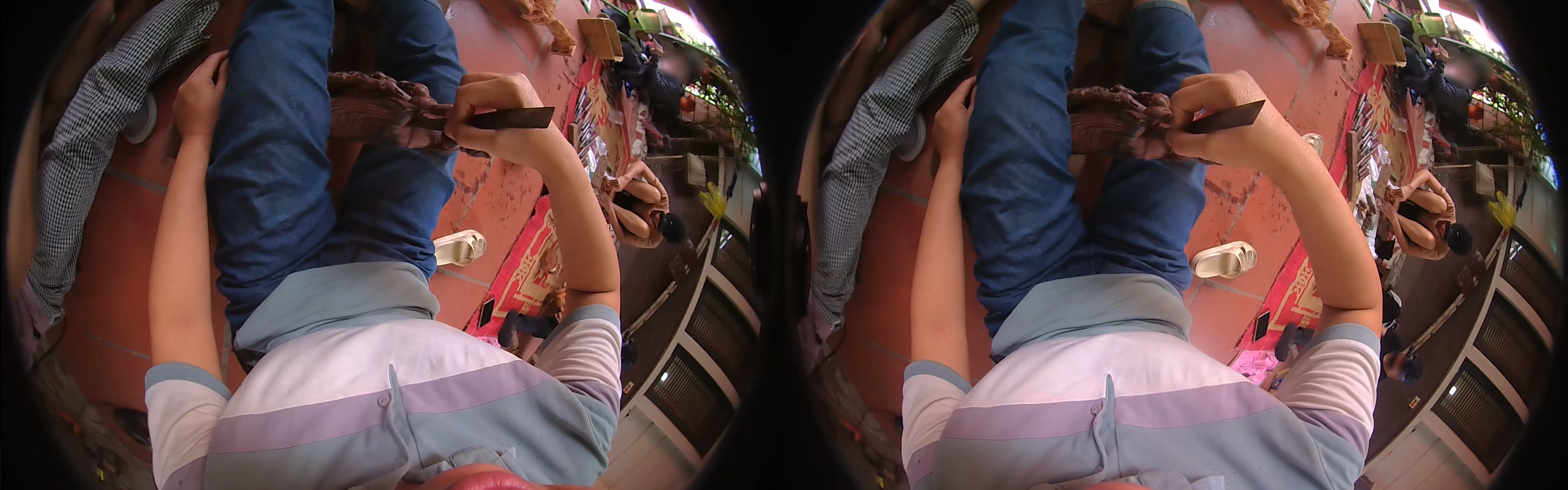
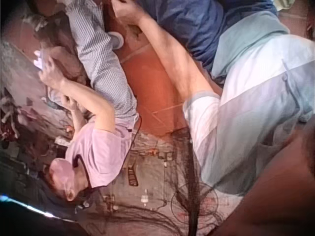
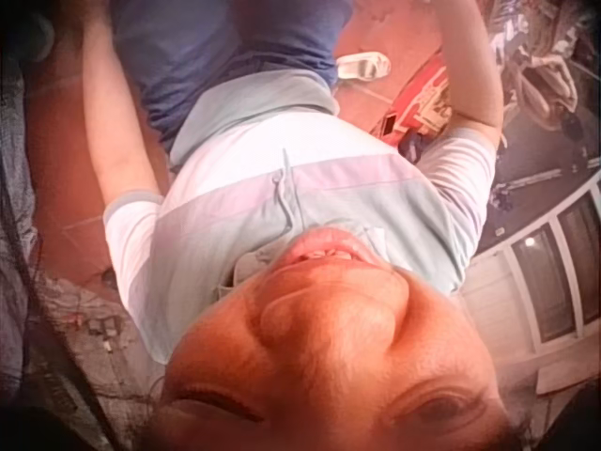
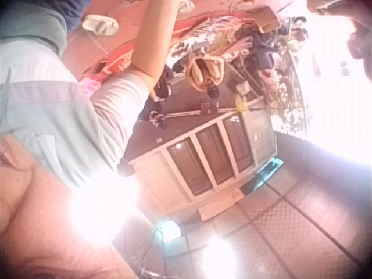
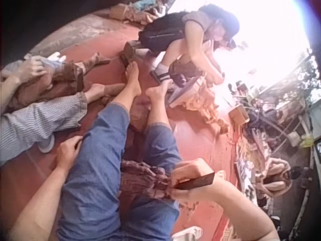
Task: The person sits on the floor and carves a dark wooden object using a chisel. They hold the wood with one hand and use the chisel with the other to shape and refine the surface. The person occasionally rotates the object to access different areas.
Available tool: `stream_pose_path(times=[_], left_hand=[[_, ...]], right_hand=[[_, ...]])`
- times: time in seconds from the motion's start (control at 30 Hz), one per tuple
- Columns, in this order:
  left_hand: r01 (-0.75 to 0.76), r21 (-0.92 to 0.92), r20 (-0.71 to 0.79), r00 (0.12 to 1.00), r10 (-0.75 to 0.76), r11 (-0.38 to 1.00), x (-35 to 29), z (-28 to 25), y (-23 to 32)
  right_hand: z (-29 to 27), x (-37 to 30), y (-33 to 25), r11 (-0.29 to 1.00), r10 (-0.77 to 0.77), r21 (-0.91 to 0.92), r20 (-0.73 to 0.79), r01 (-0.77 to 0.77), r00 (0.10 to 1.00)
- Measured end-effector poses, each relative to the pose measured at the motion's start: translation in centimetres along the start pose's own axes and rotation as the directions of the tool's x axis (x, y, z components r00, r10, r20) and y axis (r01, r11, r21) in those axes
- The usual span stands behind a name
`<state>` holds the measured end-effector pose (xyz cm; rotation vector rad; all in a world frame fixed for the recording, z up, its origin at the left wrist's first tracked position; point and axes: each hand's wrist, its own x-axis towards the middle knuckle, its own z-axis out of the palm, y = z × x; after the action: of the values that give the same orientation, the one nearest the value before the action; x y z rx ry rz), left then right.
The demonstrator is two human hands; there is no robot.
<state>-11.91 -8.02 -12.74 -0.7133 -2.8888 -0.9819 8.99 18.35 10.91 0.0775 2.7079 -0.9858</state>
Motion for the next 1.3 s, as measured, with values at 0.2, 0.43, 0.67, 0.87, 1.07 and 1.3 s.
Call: stream_pose_path(times=[0.2, 0.43, 0.67, 0.87, 1.07, 1.3], left_hand=[[-0.017, -0.015, -0.01, 1.0, 0.017, 1.0, 0.1, -0.2, 0.8], [0.006, 0.005, 0.008, 1.0, -0.006, 1.0, 0.0, -0.4, 1.2], [0.003, -0.004, 0.002, 1.0, -0.003, 1.0, 0.1, -0.3, 0.7], [0.02, -0.003, 0.018, 1.0, -0.02, 1.0, 0.2, -0.2, 0.8], [0.002, -0.007, 0.017, 1.0, -0.002, 1.0, 0.2, -0.2, 0.6], [0.026, -0.012, 0.016, 1.0, -0.026, 1.0, 0.0, -0.4, 0.7]], right_hand=[[-2.5, 0.2, -1.5, 0.985, 0.106, -0.149, 0.113, -0.089, 0.988], [-0.2, 0.0, -0.4, 0.999, 0.048, -0.011, 0.042, -0.047, 0.998], [-3.1, -0.9, -1.6, 0.99, 0.138, 0.003, 0.222, -0.142, 0.965], [-2.6, -1.0, -1.0, 0.989, 0.139, 0.024, 0.12, -0.143, 0.983], [-1.4, -0.3, -1.0, 0.984, 0.164, 0.057, 0.039, -0.166, 0.986], [-2.7, -0.1, -2.3, 0.961, 0.269, 0.011, 0.207, -0.277, 0.941]])
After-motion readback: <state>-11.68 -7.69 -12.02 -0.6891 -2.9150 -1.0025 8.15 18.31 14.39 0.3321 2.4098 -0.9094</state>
